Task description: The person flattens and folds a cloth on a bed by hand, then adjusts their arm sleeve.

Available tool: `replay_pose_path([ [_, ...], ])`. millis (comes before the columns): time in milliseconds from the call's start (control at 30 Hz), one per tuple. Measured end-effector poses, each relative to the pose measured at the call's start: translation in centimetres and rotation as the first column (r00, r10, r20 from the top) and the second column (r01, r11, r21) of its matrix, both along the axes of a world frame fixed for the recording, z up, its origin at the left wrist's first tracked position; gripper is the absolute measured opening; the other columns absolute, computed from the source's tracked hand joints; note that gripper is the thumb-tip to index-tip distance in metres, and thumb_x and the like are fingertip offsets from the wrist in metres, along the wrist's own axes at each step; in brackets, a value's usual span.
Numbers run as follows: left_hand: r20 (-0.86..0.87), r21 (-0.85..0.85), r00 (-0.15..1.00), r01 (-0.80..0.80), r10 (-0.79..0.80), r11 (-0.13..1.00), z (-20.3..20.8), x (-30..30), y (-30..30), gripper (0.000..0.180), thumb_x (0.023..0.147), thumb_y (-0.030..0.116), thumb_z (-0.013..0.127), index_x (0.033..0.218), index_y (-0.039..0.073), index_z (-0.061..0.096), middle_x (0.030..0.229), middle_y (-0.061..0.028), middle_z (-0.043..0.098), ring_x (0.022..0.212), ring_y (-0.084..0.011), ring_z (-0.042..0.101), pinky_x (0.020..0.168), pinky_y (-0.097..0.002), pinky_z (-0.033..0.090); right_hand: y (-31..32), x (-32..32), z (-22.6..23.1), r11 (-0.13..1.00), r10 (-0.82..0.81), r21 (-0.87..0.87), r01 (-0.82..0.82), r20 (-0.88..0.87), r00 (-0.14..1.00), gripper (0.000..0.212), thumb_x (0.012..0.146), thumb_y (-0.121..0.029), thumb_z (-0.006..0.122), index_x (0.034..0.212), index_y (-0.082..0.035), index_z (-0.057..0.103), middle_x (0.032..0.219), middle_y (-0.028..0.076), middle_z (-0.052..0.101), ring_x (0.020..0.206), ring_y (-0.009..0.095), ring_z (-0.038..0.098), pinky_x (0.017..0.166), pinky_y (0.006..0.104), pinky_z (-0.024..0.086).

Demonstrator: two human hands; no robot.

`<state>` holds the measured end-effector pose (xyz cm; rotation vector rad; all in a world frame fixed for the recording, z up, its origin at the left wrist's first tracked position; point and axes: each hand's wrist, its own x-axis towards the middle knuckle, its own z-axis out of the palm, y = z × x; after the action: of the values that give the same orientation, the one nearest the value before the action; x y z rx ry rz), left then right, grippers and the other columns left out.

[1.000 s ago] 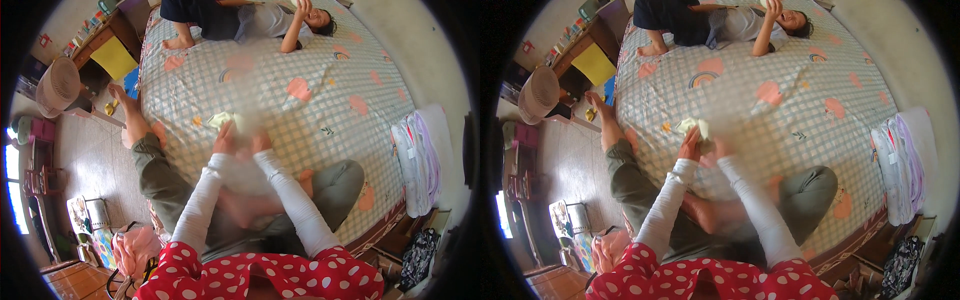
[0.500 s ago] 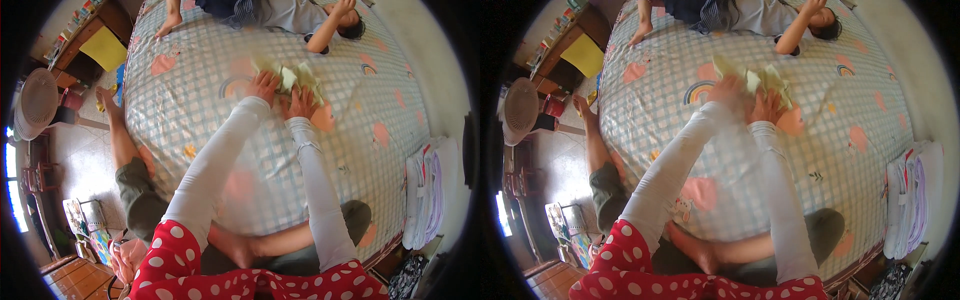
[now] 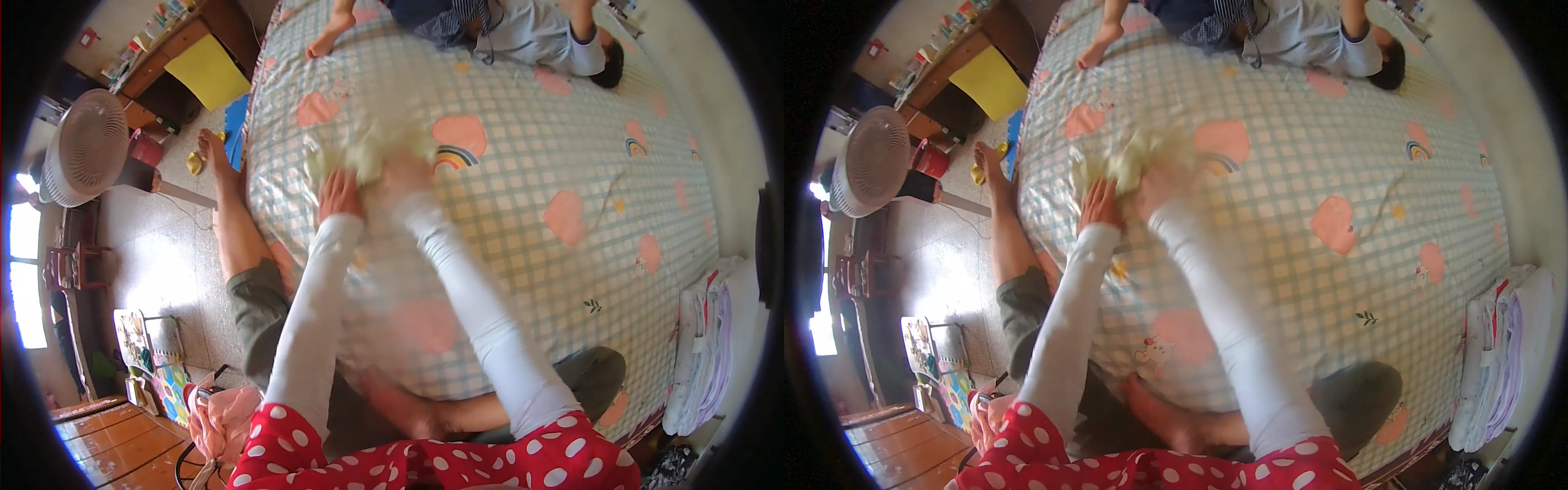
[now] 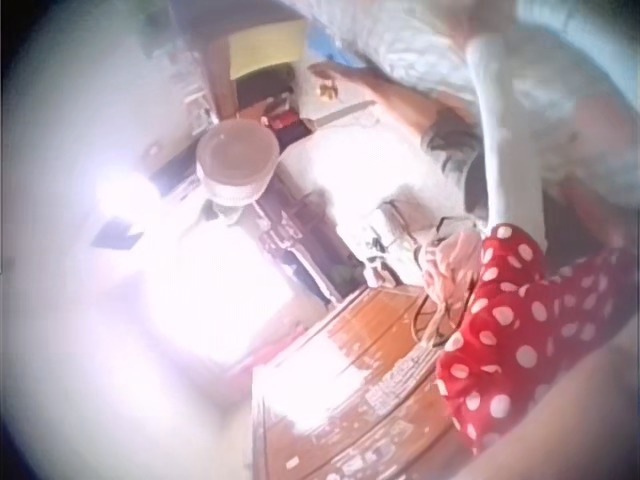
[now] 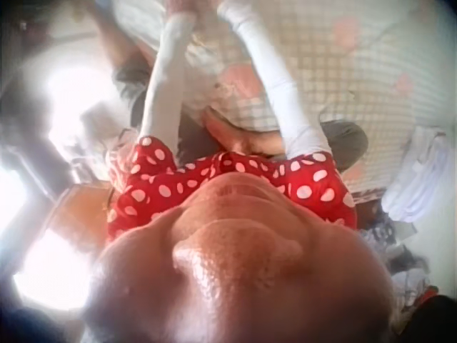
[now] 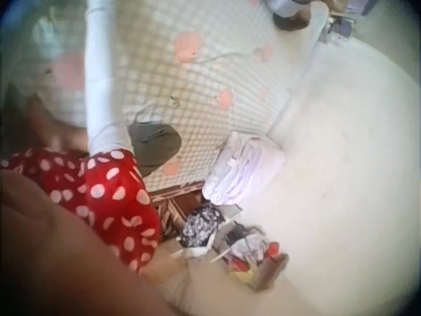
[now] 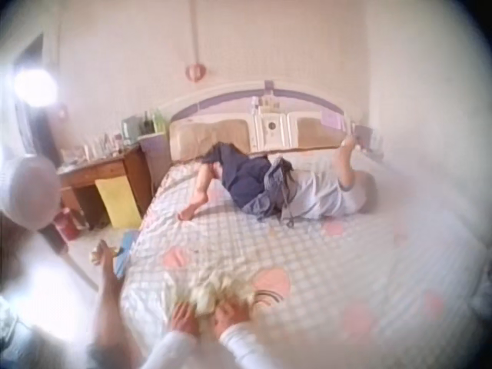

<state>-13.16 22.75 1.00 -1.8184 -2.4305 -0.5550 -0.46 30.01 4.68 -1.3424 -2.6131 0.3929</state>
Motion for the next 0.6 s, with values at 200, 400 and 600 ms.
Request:
replay_pose_path([
  [200, 0.088, -0.142, 0.991, -0.090, 0.103, 0.986, -1.4, 0.7, -15.6, 0.046, 0.076, 0.012, 0.041, 0.121, 0.005, 0.037, 0.124, -0.0174, 0.038, 0.117, -0.0340, 0.032, 0.097, -0.0403, 0.028, -13.5, 0.4, -2.1, 0.972, 0.222, -0.057, -0.227, -0.090, 0.971, 0.045, 0.074, -0.031, 0.050, 0.114, -0.010, 0.048, 0.132, 0.007, 0.031, 0.123, 0.025, 0.025, 0.100, 0.0436, 0.019],
  [400, 0.166, -0.164, 0.986, 0.008, 0.020, 0.986, 0.1, 5.7, -21.9, 0.043, 0.077, 0.009, 0.041, 0.119, 0.002, 0.036, 0.124, -0.0192, 0.036, 0.117, -0.0355, 0.031, 0.095, -0.0402, 0.030, -21.5, 5.3, -2.4, 0.963, 0.253, -0.095, -0.254, -0.016, 0.967, 0.044, 0.073, -0.030, 0.050, 0.112, -0.012, 0.049, 0.132, 0.003, 0.031, 0.123, 0.022, 0.025, 0.101, 0.0414, 0.018],
  [600, 0.146, -0.169, 0.983, 0.132, -0.107, 0.977, -0.7, 9.0, -22.9, 0.043, 0.077, 0.009, 0.040, 0.120, 0.007, 0.036, 0.127, -0.0189, 0.033, 0.119, -0.0353, 0.029, 0.096, -0.0400, 0.029, -23.6, 7.8, -12.5, 0.956, -0.044, -0.279, -0.092, -0.444, 0.895, 0.036, 0.076, -0.018, 0.050, 0.111, -0.008, 0.046, 0.122, 0.006, 0.043, 0.114, 0.021, 0.037, 0.097, 0.0351, 0.029],
])
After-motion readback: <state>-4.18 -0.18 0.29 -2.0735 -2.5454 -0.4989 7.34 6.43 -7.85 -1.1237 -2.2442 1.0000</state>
